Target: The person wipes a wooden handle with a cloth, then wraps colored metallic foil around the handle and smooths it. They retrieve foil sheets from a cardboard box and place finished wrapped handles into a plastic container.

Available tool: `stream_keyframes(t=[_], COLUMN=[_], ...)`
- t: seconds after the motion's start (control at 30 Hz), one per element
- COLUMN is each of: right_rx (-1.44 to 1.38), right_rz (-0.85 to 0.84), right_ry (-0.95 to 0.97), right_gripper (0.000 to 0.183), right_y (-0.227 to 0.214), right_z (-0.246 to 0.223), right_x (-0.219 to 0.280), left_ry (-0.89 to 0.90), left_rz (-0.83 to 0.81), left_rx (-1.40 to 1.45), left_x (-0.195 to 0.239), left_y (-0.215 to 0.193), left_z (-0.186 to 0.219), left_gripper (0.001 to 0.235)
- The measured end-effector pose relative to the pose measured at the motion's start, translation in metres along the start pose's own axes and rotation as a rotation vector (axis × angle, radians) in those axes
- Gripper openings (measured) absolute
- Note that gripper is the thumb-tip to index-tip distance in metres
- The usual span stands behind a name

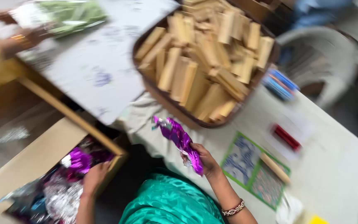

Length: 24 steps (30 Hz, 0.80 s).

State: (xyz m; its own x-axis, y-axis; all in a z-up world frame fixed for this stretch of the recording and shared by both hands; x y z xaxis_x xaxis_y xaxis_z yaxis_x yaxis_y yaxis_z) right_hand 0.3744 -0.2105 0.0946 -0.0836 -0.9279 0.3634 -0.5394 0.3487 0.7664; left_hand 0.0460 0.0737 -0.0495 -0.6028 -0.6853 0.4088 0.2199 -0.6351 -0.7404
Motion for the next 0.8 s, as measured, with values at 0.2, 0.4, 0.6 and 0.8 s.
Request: stream_keyframes(t=[0.2,0.4,0.6,0.8], right_rx=[-0.541,-0.685,-0.164,0.221], right_rz=[0.004,-0.13,0.748,1.346], right_ry=[-0.123,-0.203,-0.347,-0.475], right_gripper=[0.042,0.039,0.046,0.069], right_y=[-0.092,-0.137,-0.247,-0.206], right_z=[0.039,0.072,0.074,-0.013], right_x=[0.146,0.207,0.299,0.422], left_ry=[0.437,0.642,0.516,0.615], left_rz=[0.179,-0.696,-0.285,-0.299], left_rx=[0.627,0.943,0.837,0.575], left_x=[0.093,0.137,0.06,0.085], left_y=[-0.021,0.213,0.328,0.322], left_z=[0.3,0.497,0.518,0.559], left_gripper=[0.038,0.055,0.019,0.02])
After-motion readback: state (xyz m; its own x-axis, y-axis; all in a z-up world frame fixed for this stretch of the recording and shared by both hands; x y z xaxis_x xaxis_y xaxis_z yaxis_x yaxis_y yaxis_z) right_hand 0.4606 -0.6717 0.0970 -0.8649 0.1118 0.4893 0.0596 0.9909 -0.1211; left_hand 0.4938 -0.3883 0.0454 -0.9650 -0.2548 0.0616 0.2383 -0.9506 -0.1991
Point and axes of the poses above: each hand's wrist, its own x-axis away from the middle knuckle, its own y-axis out of the palm, z = x × y, the point moved 10 cm from there along -x, towards the middle knuckle, and after that the axes turned 10 degrees about y, right-handed, at the moved point
